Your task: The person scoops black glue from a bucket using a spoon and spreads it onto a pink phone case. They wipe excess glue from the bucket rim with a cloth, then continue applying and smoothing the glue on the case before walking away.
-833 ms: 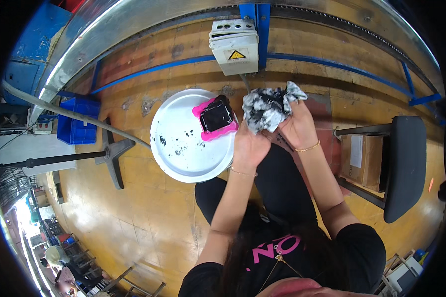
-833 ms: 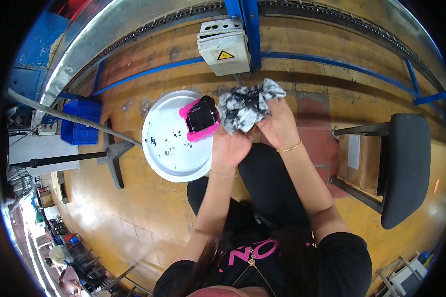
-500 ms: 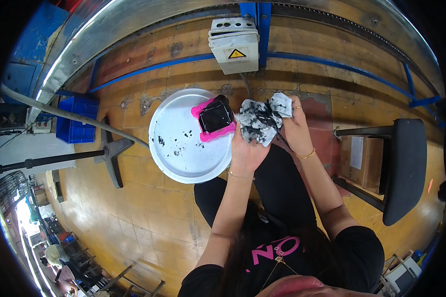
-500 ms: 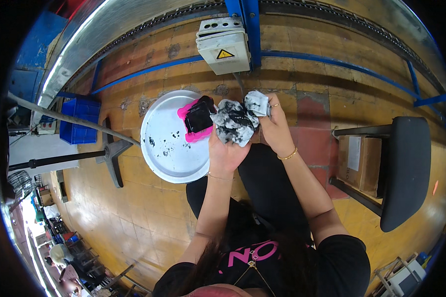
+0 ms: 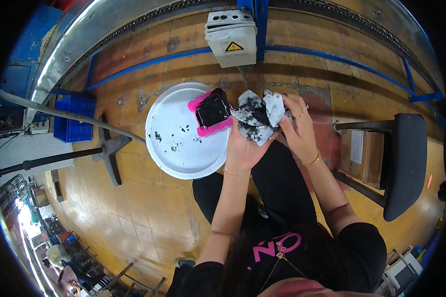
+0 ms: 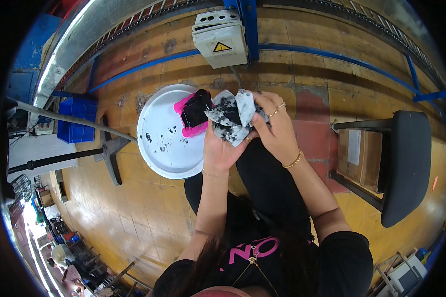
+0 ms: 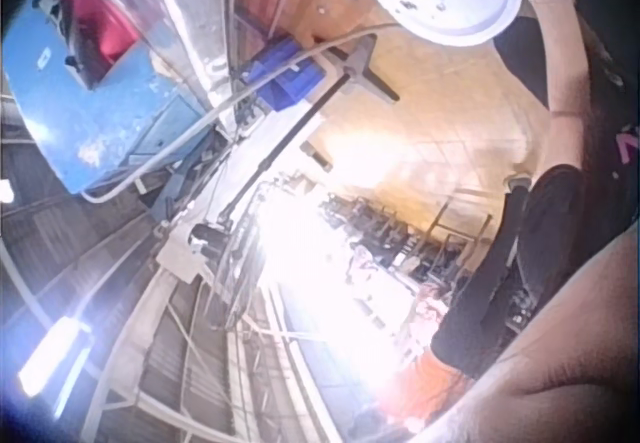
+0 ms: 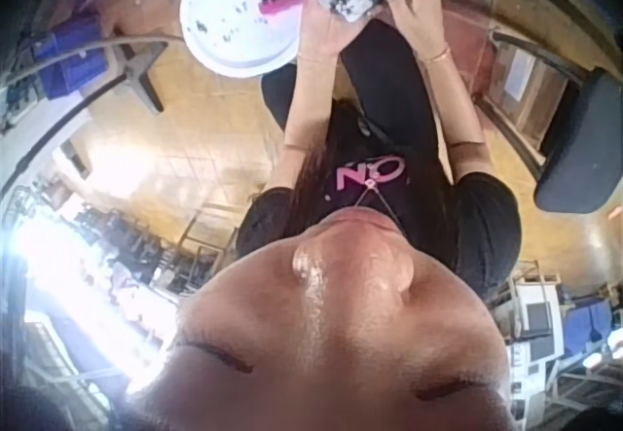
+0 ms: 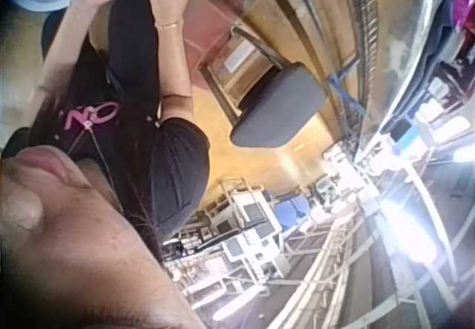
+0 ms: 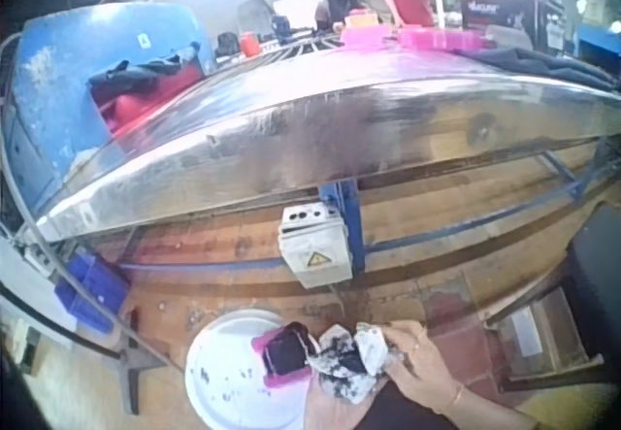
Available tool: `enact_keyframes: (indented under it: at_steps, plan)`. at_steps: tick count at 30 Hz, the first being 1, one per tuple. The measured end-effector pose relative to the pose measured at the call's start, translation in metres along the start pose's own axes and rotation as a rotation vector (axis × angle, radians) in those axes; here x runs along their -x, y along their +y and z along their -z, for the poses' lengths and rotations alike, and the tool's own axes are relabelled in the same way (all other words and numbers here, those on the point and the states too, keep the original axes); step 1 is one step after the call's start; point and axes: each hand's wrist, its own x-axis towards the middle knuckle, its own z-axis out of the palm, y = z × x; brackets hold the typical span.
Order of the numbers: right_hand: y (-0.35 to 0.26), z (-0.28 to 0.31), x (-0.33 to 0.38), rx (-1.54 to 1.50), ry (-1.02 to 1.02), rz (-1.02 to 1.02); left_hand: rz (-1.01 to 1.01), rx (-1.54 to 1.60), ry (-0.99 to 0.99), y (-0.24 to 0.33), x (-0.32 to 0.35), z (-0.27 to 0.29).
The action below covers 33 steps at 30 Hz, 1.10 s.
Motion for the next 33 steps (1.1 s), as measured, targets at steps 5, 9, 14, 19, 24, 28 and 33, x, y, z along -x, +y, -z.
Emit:
enact_keyframes:
  at_steps: [5,9,14,19,24,28,33]
  plan:
    - [-0.012,-0.005,0.007,0.268,-0.136,0.224,-0.028,-0.039,0.156,-0.002,0.008,-0.003]
    - [-0.012,-0.006,0.017,0.531,-0.265,0.245,-0.112,-0.080,0.234,-0.005,0.013,0.002]
    - [-0.010,-0.001,0.024,0.557,-0.374,0.214,-0.041,-0.017,0.175,-0.001,0.019,0.032]
    - [0.050,0.027,-0.004,-0.245,0.152,-0.083,-0.113,-0.187,0.318,0.007,0.014,0.031]
    - [0.250,0.045,0.057,0.567,-0.057,-0.392,-0.060,-0.095,0.351,0.003,0.015,0.027]
    - [0.314,0.006,0.140,0.744,-0.384,-0.711,0.024,-0.130,0.459,-0.005,0.021,0.037]
    - [0.329,-0.019,0.185,0.774,-0.422,-0.747,0.115,-0.205,0.510,-0.010,0.027,0.051]
